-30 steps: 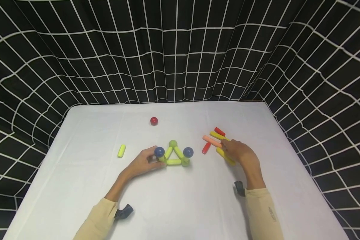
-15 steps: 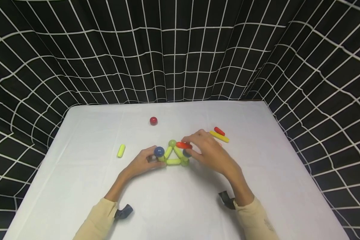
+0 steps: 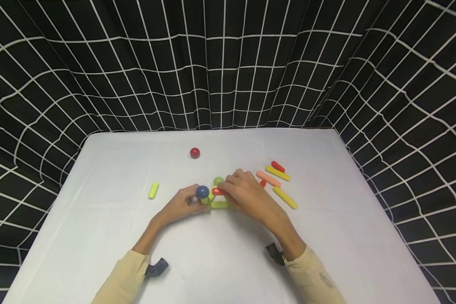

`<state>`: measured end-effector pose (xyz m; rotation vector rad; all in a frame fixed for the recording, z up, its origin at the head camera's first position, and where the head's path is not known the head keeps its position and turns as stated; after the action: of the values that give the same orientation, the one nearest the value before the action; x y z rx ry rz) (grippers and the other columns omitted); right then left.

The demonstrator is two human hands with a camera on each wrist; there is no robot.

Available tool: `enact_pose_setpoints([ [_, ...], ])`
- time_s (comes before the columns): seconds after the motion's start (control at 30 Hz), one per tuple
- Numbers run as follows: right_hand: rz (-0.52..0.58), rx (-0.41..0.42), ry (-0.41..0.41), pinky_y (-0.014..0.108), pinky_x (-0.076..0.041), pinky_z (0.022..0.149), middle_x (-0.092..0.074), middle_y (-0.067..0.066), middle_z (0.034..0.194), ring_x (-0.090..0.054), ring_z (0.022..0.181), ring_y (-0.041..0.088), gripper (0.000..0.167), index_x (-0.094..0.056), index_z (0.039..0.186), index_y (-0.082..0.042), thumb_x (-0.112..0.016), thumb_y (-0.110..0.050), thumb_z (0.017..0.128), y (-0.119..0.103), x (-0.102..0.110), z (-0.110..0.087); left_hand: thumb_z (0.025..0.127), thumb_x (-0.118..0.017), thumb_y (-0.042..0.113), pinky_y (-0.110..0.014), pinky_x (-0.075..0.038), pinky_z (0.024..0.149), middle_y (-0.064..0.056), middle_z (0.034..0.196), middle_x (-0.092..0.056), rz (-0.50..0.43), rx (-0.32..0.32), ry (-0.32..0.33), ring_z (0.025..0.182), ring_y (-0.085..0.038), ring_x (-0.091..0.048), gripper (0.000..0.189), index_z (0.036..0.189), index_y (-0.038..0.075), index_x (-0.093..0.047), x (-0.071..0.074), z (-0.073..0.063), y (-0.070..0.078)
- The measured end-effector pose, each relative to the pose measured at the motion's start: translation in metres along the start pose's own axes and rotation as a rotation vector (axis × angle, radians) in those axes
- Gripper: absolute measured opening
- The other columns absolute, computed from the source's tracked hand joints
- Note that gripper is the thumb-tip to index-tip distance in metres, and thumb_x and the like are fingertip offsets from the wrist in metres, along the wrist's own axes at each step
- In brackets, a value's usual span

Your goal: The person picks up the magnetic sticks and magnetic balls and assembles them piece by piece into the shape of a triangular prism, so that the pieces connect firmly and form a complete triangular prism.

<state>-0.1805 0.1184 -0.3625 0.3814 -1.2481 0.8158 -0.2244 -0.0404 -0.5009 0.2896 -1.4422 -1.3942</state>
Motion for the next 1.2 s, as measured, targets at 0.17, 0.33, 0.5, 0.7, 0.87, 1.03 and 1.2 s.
enact_pose_setpoints([
  [0.17,-0.007,0.007,0.002,0.031,-0.051,0.08,-0.077,-0.002,0.096,-0.059,0.093,0.018,0.029,-0.079,0.109,-0.014,-0.089,-0.009,0.082,-0.002,-0.004,0.002,0.09,-0.083,0.024,-0.024,-0.049,0.082,0.01,0.101,-0.067,-0.001,0.006,-0.002,0.094,-0.007,-0.063,0.022,0.107,0.028,-0.069,-0.001,0.001,-0.002],
  [0.33,0.024,-0.003,-0.028,0.032,-0.052,0.083,-0.078,-0.001,0.1,-0.061,0.096,0.019,0.03,-0.078,0.11,-0.014,-0.089,-0.009,0.082,-0.002,-0.002,0.006,0.089,-0.084,0.025,-0.024,-0.049,0.081,0.01,0.1,-0.067,0.009,-0.019,0.011,0.092,-0.006,-0.063,0.023,0.106,0.027,-0.069,-0.001,0.001,-0.001],
  [0.5,0.057,-0.017,-0.079,0.037,-0.055,0.088,-0.076,0.002,0.109,-0.062,0.104,0.023,0.042,-0.074,0.121,-0.013,-0.09,-0.012,0.082,0.002,-0.001,0.004,0.089,-0.083,0.025,-0.025,-0.052,0.083,0.008,0.101,-0.067,0.025,-0.023,0.011,0.093,-0.007,-0.063,0.023,0.107,0.025,-0.069,-0.001,0.001,0.0],
  [0.7,0.206,-0.209,-0.174,0.046,-0.055,0.103,-0.07,0.002,0.128,-0.061,0.121,0.024,0.046,-0.061,0.142,-0.017,-0.074,-0.027,0.099,0.034,0.007,-0.009,0.089,-0.084,0.023,-0.024,-0.051,0.083,0.01,0.1,-0.067,0.028,0.004,0.002,0.094,-0.005,-0.063,0.022,0.105,0.027,-0.068,-0.003,0.002,-0.001],
  [0.87,0.135,-0.363,-0.166,0.053,-0.056,0.099,-0.071,0.01,0.118,-0.066,0.108,0.029,0.031,-0.064,0.133,-0.008,-0.065,-0.009,0.102,0.076,0.023,-0.029,0.089,-0.084,0.021,-0.025,-0.053,0.083,0.008,0.1,-0.068,0.015,-0.014,0.012,0.093,-0.007,-0.064,0.022,0.104,0.025,-0.068,-0.002,0.002,0.001],
  [1.03,0.087,-0.537,-0.35,0.051,-0.058,0.087,-0.072,0.015,0.107,-0.065,0.094,0.03,0.032,-0.068,0.126,-0.002,-0.073,-0.004,0.094,0.112,0.008,-0.056,0.088,-0.085,0.021,-0.025,-0.053,0.084,0.008,0.1,-0.068,0.01,-0.001,0.017,0.094,-0.006,-0.064,0.024,0.105,0.025,-0.069,-0.002,0.001,-0.001],
  [1.2,0.039,-0.761,-0.627,0.056,-0.057,0.088,-0.066,0.024,0.116,-0.064,0.098,0.036,0.047,-0.053,0.14,-0.002,-0.07,-0.011,0.097,0.136,-0.02,-0.094,0.089,-0.084,0.024,-0.026,-0.054,0.086,0.008,0.101,-0.068,0.007,0.017,0.004,0.096,-0.007,-0.065,0.023,0.105,0.025,-0.069,-0.002,0.001,-0.004],
])
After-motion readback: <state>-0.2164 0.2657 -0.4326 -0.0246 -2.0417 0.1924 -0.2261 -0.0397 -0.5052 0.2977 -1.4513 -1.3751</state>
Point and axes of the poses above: each hand's wrist, its own z-axis towards the middle knuckle, its own x-axis out of the back of the hand, y = z × x, the point moved 8 cm from there along z, towards the middle knuckle
